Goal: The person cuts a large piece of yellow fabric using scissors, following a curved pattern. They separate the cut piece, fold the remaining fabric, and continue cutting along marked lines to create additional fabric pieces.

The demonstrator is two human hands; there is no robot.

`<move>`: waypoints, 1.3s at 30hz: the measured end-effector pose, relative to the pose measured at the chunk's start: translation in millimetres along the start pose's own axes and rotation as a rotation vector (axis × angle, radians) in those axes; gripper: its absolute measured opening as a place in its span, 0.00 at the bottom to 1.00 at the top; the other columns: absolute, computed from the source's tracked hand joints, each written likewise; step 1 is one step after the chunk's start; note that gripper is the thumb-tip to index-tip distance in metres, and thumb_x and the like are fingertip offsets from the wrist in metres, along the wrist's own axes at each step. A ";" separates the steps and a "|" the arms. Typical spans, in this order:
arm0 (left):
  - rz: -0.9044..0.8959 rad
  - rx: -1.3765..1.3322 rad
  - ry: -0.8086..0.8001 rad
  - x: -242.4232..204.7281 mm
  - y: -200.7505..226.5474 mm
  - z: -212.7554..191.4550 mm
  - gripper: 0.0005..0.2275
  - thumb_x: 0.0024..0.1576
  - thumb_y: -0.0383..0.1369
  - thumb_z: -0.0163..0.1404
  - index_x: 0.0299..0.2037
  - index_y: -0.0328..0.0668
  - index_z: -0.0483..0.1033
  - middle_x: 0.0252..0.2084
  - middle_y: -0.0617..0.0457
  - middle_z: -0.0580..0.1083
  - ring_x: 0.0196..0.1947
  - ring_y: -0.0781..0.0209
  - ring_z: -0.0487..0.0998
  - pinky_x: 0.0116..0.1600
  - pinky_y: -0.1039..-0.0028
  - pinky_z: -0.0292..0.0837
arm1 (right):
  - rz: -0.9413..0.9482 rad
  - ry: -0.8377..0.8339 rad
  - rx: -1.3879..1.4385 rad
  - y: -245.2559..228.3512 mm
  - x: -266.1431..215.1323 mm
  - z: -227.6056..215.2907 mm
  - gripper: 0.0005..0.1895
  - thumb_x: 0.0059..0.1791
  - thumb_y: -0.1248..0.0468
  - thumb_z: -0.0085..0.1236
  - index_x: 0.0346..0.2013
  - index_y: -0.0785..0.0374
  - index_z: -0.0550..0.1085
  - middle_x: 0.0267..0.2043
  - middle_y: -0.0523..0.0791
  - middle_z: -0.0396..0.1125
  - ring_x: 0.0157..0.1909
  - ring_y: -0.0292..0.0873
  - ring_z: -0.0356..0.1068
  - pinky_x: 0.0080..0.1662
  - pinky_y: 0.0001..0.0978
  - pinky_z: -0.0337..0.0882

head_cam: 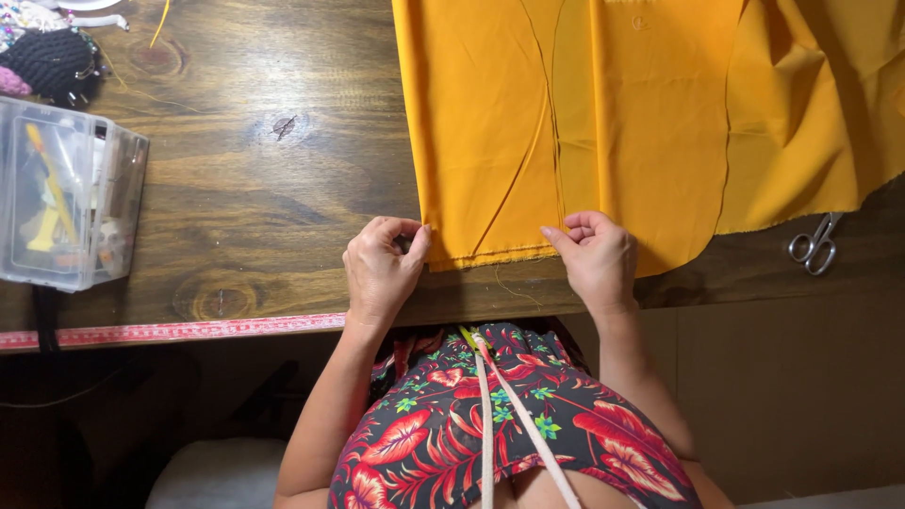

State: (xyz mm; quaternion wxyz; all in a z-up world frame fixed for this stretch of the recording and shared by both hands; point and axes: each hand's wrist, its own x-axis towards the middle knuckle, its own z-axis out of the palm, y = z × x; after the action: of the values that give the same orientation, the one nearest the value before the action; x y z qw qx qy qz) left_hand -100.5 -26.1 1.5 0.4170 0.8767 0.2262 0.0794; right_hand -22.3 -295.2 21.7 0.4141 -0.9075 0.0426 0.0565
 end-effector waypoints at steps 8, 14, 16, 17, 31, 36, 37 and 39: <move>0.068 0.133 0.010 -1.5 -0.1 0.1 0.06 0.52 0.42 0.61 0.28 0.57 0.82 0.25 0.57 0.73 0.28 0.49 0.80 0.33 0.59 0.75 | 0.019 0.020 0.031 11.8 -0.6 7.1 0.07 0.46 0.67 0.69 0.35 0.66 0.79 0.22 0.41 0.70 0.22 0.31 0.65 0.28 0.23 0.68; 0.081 0.081 0.010 -1.7 -0.1 -2.9 0.08 0.52 0.45 0.62 0.27 0.57 0.80 0.24 0.57 0.72 0.29 0.50 0.80 0.33 0.60 0.76 | 0.024 0.013 -0.051 24.8 4.3 11.8 0.03 0.47 0.64 0.67 0.31 0.59 0.80 0.19 0.37 0.69 0.20 0.31 0.67 0.27 0.23 0.67; 0.088 0.065 0.014 -1.7 -0.2 -2.6 0.08 0.52 0.45 0.62 0.27 0.57 0.80 0.24 0.58 0.72 0.29 0.50 0.80 0.33 0.61 0.76 | 0.021 0.008 -0.054 25.1 5.2 12.1 0.03 0.48 0.64 0.66 0.30 0.59 0.80 0.19 0.37 0.69 0.20 0.31 0.67 0.28 0.24 0.67; 0.093 0.055 0.009 -1.7 -1.6 -1.3 0.09 0.52 0.45 0.62 0.26 0.57 0.80 0.23 0.59 0.72 0.28 0.52 0.80 0.34 0.62 0.76 | 0.024 -0.007 -0.005 24.2 5.5 11.3 0.03 0.48 0.65 0.65 0.30 0.60 0.80 0.19 0.38 0.68 0.20 0.30 0.66 0.27 0.23 0.67; 0.115 0.120 -0.097 3.5 -0.1 -6.3 0.08 0.51 0.44 0.61 0.25 0.57 0.79 0.23 0.57 0.71 0.29 0.47 0.80 0.33 0.59 0.76 | 0.057 -0.085 0.181 26.1 6.6 3.4 0.03 0.46 0.69 0.63 0.28 0.65 0.77 0.17 0.41 0.67 0.17 0.30 0.65 0.25 0.19 0.66; 0.114 0.122 -0.104 3.0 -0.3 -6.5 0.08 0.51 0.44 0.61 0.26 0.57 0.80 0.24 0.56 0.72 0.29 0.46 0.80 0.34 0.58 0.76 | 0.001 -0.023 0.067 23.2 1.5 3.4 0.02 0.46 0.69 0.63 0.29 0.64 0.78 0.18 0.42 0.68 0.16 0.31 0.65 0.24 0.21 0.66; 0.112 0.123 -0.101 2.9 0.2 -6.8 0.08 0.51 0.44 0.61 0.26 0.57 0.80 0.24 0.56 0.72 0.29 0.46 0.80 0.34 0.58 0.76 | -0.001 -0.026 0.067 14.5 -2.1 -0.3 0.02 0.46 0.69 0.63 0.29 0.64 0.78 0.18 0.42 0.68 0.16 0.31 0.65 0.24 0.21 0.66; 0.112 0.106 -0.104 2.9 1.0 -7.6 0.08 0.51 0.44 0.61 0.26 0.56 0.80 0.24 0.55 0.73 0.30 0.46 0.80 0.34 0.58 0.76 | -0.027 0.008 -0.043 -2.7 -10.1 -7.7 0.14 0.47 0.67 0.70 0.40 0.75 0.77 0.26 0.51 0.70 0.26 0.40 0.69 0.31 0.33 0.71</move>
State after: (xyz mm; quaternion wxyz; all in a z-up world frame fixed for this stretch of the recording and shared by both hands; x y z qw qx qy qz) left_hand -100.1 -20.0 7.0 0.3762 0.9117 0.1588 0.0450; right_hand -31.5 -299.0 30.1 0.3953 -0.9168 0.0308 0.0479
